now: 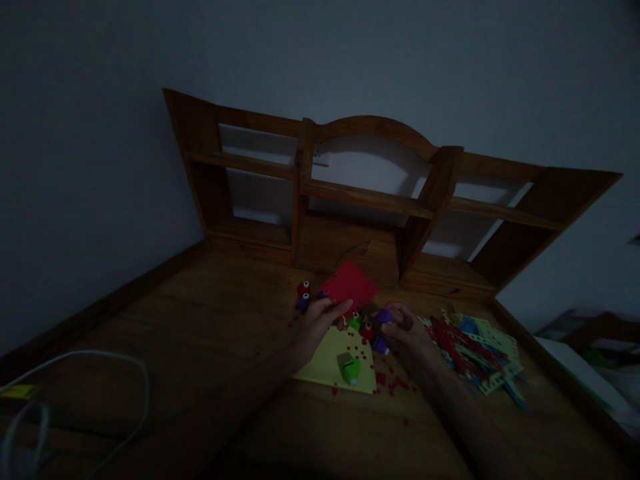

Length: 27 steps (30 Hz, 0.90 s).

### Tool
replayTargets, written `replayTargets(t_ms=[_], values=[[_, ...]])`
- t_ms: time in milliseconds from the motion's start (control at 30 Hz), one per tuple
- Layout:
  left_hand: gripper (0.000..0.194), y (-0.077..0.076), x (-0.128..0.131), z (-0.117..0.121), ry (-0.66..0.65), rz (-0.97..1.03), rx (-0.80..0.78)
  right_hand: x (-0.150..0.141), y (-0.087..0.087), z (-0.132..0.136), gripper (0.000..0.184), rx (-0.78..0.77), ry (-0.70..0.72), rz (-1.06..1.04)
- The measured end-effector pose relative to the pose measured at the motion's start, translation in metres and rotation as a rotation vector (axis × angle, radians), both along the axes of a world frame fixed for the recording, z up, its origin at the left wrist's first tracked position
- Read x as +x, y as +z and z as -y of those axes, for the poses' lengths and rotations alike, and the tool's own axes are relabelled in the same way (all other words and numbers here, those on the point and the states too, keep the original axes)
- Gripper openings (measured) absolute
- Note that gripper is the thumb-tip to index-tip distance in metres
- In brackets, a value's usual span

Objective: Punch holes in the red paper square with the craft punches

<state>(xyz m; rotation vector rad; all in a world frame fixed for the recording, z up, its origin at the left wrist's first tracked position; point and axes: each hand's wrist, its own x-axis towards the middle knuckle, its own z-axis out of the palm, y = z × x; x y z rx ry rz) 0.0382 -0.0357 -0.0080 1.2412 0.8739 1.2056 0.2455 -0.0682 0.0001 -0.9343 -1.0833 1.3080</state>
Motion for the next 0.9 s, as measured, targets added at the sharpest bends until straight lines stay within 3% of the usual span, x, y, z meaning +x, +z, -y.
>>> replayTargets(t_ms=[167, 400, 500, 600, 700, 800, 900], values=[[0.034, 0.003, 0.005, -0.002, -0.010, 0.069, 0.019, -0.005, 0.003, 0.001, 0.049, 0.007, -0.064, -0.050], [0.038, 0.005, 0.003, 0.004, -0.037, -0.002, 0.078, -0.005, 0.001, 0.001, 0.035, -0.006, -0.007, -0.065], [0.036, 0.006, 0.002, 0.005, -0.042, 0.023, 0.070, -0.006, 0.003, 0.002, 0.029, -0.079, 0.015, -0.076], [0.036, 0.009, 0.003, 0.005, -0.033, 0.047, 0.055, -0.008, 0.005, 0.004, 0.033, -0.126, 0.038, -0.023], [0.037, 0.010, 0.004, 0.005, -0.018, 0.040, 0.080, -0.009, 0.004, 0.005, 0.035, -0.070, 0.053, 0.026], [0.034, 0.007, 0.006, 0.004, -0.049, -0.002, 0.099, -0.010, 0.003, 0.007, 0.024, -0.052, 0.101, 0.050], [0.032, -0.001, 0.010, 0.002, -0.073, 0.002, 0.097, -0.012, 0.000, 0.010, 0.032, -0.089, 0.123, 0.033]])
